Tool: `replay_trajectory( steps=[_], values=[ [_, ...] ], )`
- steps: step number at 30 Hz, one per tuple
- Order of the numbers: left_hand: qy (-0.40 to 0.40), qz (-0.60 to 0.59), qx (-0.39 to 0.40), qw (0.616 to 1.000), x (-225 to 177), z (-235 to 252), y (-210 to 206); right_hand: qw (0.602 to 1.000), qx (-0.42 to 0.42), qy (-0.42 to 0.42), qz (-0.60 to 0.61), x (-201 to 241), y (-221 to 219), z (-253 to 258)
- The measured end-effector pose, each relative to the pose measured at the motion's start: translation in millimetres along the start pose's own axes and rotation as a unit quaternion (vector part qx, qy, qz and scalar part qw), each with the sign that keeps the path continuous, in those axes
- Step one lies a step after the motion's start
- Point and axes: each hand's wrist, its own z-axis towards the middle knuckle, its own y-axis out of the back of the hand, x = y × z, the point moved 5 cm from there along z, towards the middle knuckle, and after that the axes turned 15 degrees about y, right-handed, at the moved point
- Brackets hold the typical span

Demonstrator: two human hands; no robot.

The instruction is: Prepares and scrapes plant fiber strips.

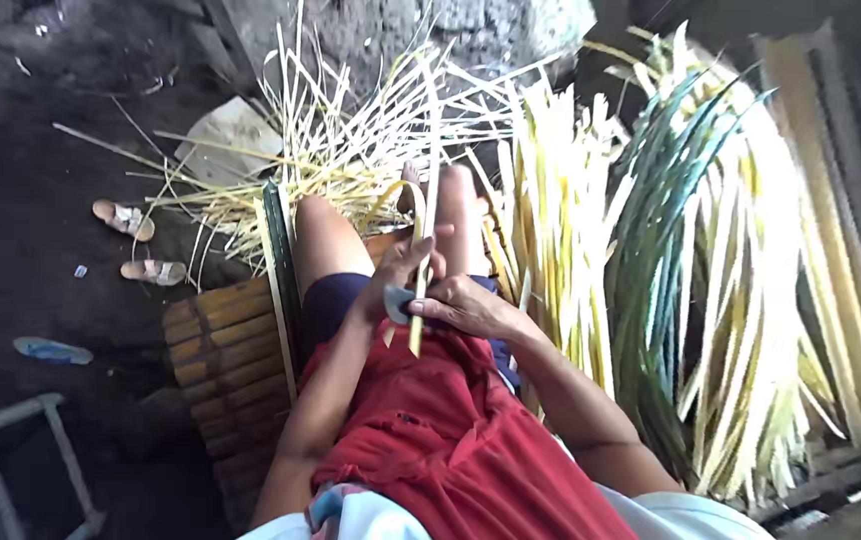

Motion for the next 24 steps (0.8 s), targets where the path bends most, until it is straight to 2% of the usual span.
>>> replay_trajectory(
  steps=[2,3,4,6,9,13,16,18,19,20,22,24],
  values=[
    [-0.009,0.02,-0.033,0.999,-7,18,-2,0.993,0.062,-0.096,0.015,-18,13,-24],
    [-0.015,0.03,-0.064,0.997,-9,29,0,0.986,0.067,-0.151,0.011,-30,25,-38],
    [-0.022,0.04,-0.09,0.995,-10,39,4,0.979,0.044,-0.199,0.009,-41,40,-50],
    [-0.05,0.067,-0.134,0.987,-9,61,12,0.964,-0.071,-0.256,-0.001,-59,74,-59],
    [-0.08,0.147,-0.182,0.969,1,90,8,0.94,-0.209,-0.262,-0.066,-54,105,-22],
    [-0.168,0.304,-0.272,0.897,7,116,-9,0.918,-0.219,-0.234,-0.232,-39,101,50],
    [-0.134,0.384,-0.238,0.882,-2,132,-23,0.892,-0.182,-0.26,-0.323,-46,110,72],
    [-0.083,0.365,-0.145,0.916,-13,145,-39,0.888,-0.179,-0.254,-0.339,-34,141,61],
    [-0.044,0.344,-0.076,0.935,-13,151,-45,0.881,-0.178,-0.273,-0.343,-24,169,50],
    [-0.026,0.345,-0.027,0.938,-9,155,-45,0.869,-0.18,-0.31,-0.341,-17,200,34],
    [-0.018,0.362,-0.003,0.932,4,159,-32,0.821,-0.236,-0.344,-0.39,-5,259,-17],
    [-0.001,0.359,-0.042,0.932,23,157,-7,0.74,-0.301,-0.352,-0.488,10,309,-89]
  ],
)
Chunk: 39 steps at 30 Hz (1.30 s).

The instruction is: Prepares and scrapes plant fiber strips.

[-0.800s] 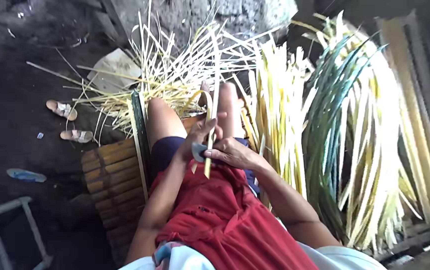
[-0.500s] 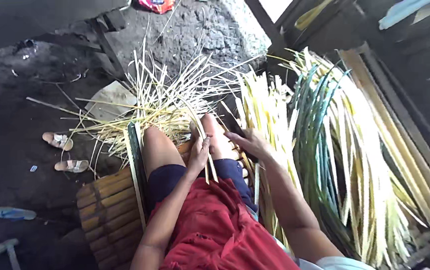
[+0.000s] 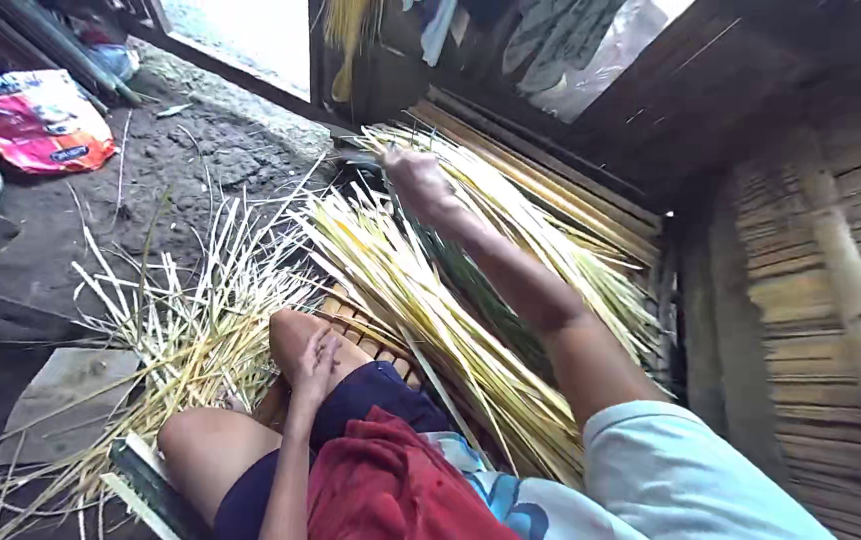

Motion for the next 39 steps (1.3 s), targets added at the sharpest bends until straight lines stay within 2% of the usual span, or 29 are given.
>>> replay_trajectory(
  steps=[3,5,8,10,12,17,20,24,27,32,36,39],
  values=[
    [0.004,-0.07,-0.07,0.995,39,-2,11,0.985,-0.091,-0.111,-0.099,-117,54,-47],
    [0.002,-0.117,-0.095,0.989,51,-2,16,0.97,-0.106,-0.188,-0.113,-170,75,-95],
    [0.005,-0.128,-0.097,0.987,57,0,19,0.966,-0.068,-0.215,-0.127,-215,67,-171],
    [0.003,-0.125,-0.1,0.987,59,2,19,0.968,-0.049,-0.205,-0.138,-240,32,-228],
    [-0.003,-0.123,-0.108,0.986,60,1,18,0.966,-0.027,-0.214,-0.145,-257,-5,-280],
    [-0.014,-0.125,-0.113,0.986,63,-5,21,0.935,0.082,-0.328,-0.108,-285,-70,-370],
    [-0.008,-0.128,-0.11,0.986,67,-9,25,0.916,0.126,-0.362,-0.115,-288,-92,-411],
    [0.0,-0.141,-0.123,0.982,72,-14,27,0.899,0.141,-0.405,-0.086,-289,-106,-442],
    [-0.006,-0.146,-0.127,0.981,72,-14,27,0.903,0.084,-0.409,-0.1,-281,-82,-426],
    [0.01,-0.119,-0.123,0.985,69,-8,29,0.914,-0.087,-0.349,-0.191,-277,29,-348],
    [0.003,-0.113,-0.14,0.984,67,-8,27,0.894,-0.151,-0.381,-0.18,-261,131,-244],
    [-0.009,-0.12,-0.16,0.98,70,-13,24,0.882,-0.185,-0.398,-0.174,-270,170,-198]
  ],
)
